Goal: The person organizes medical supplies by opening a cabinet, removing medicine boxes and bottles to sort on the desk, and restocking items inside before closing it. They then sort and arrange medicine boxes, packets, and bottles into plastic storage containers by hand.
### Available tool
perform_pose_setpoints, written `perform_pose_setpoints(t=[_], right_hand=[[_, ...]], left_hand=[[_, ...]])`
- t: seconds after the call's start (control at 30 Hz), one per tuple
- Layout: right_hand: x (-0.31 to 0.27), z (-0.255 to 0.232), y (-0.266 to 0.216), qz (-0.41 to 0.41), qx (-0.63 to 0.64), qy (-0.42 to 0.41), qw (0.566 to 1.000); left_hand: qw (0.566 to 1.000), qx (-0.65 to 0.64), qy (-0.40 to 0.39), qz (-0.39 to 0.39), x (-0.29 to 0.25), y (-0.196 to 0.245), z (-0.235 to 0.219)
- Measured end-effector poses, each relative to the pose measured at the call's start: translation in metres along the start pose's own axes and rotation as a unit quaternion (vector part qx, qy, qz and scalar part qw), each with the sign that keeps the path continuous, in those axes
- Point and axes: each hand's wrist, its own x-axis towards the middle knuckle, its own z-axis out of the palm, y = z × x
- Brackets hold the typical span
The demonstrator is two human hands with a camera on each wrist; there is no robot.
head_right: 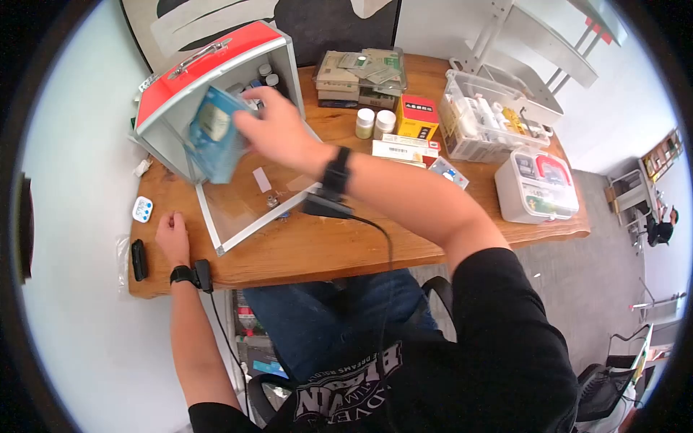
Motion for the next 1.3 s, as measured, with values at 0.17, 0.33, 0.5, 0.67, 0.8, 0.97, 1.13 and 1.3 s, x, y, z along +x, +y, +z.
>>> perform_pose_setpoints(t=[0.17, 0.33, 0.5, 0.67, 0.8, 0.97, 1.13, 1.3], right_hand=[[-0.066, -0.106, -0.033, 0.016, -0.140, 0.039, 0.989], [-0.074, -0.156, -0.027, -0.060, -0.236, 0.127, 0.961], [-0.045, -0.147, 0.001, -0.069, -0.414, 0.121, 0.899], [-0.001, -0.140, 0.035, -0.061, -0.494, 0.012, 0.867], [0.014, -0.141, 0.031, -0.119, -0.606, -0.003, 0.787], [0.019, -0.075, -0.024, -0.255, -0.603, -0.040, 0.755], [0.110, -0.020, 0.037, -0.051, -0.605, -0.178, 0.774], [0.150, 0.023, 0.081, -0.054, -0.690, -0.097, 0.716]], left_hand=[[0.997, 0.008, 0.020, 0.076, -0.003, -0.005, 0.002], [0.999, -0.020, -0.001, 0.025, -0.004, 0.003, 0.002], [1.000, 0.007, -0.001, 0.029, -0.005, 0.007, 0.000], [1.000, 0.011, -0.011, 0.008, -0.006, 0.012, -0.002], [1.000, 0.005, 0.002, 0.003, -0.006, 0.012, -0.001], [1.000, -0.008, -0.010, -0.001, -0.006, 0.012, -0.002], [0.999, -0.042, -0.015, -0.008, -0.006, 0.018, -0.004], [0.999, -0.047, -0.002, -0.013, -0.007, 0.019, -0.003]])
